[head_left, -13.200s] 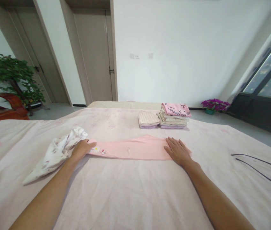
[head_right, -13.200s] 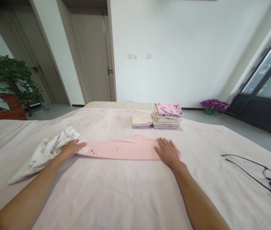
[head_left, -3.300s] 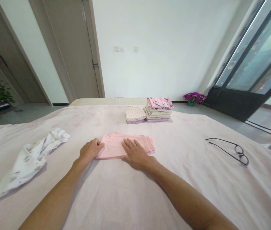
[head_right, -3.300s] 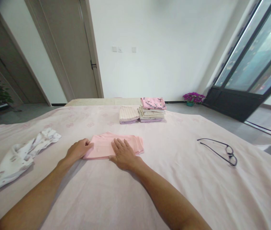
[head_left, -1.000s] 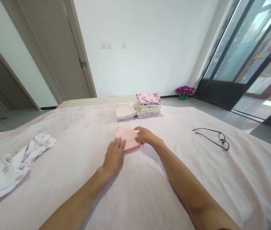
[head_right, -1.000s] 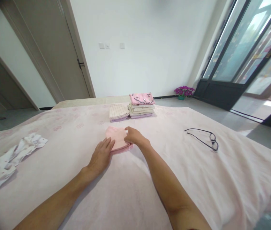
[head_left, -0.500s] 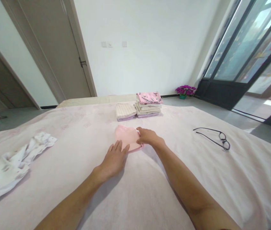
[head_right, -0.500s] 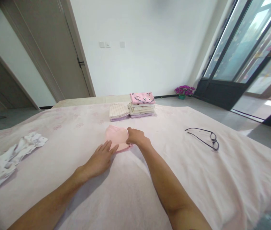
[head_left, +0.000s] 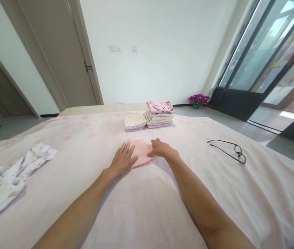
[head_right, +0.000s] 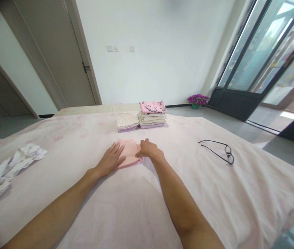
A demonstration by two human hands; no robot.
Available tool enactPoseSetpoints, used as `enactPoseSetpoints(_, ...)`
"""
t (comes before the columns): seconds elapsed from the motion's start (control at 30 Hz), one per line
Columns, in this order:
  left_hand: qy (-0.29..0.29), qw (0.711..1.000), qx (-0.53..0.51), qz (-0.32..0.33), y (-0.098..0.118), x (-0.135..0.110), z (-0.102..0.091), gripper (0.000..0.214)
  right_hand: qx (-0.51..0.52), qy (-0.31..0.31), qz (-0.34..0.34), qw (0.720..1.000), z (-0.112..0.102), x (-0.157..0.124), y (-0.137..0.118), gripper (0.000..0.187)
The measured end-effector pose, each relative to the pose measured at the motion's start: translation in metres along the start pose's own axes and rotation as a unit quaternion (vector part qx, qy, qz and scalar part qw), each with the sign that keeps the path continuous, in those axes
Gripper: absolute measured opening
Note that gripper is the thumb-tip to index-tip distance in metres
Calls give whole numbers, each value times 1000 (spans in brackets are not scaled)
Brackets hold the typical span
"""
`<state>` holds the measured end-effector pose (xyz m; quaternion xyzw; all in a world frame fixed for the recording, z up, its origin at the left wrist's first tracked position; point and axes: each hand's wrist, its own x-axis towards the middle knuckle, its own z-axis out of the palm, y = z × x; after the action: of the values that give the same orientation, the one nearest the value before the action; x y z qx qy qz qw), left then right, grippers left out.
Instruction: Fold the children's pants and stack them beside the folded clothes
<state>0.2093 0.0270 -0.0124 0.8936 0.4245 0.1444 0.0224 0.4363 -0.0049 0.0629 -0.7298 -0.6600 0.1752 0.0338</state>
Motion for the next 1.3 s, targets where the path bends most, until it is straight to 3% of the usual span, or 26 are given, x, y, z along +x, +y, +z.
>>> enactPoseSetpoints(0.3,7,1000,5,-2,1,-15,3,58,196,-11,14,980,13,16,17,39)
enactPoseSetpoints(0.47,29,1000,0,11,2,-23,3,57,208,-13,-3,978,18,19,15,28)
enactPoseSetpoints(0.6,46,998,-39,-1,0,-27,1,58,203,21,-8,979,22,18,8,32)
enactPoseSetpoints(0.8,97,978,-161,-92,-11,-24,-1,55,240,82,-2,967,29,9,-1,27)
enactPoseSetpoints(0.97,123,954,-212,-175,-20,-20,-5,56,299,86,-28,950,31,5,-1,22)
enactPoseSetpoints(1.13,123,948,-216,-197,-22,-17,-7,54,325,138,-33,935,41,9,0,21)
enactPoseSetpoints(1.3,142,935,-231,-229,-32,-16,-9,54,406,171,-61,896,34,14,-11,28)
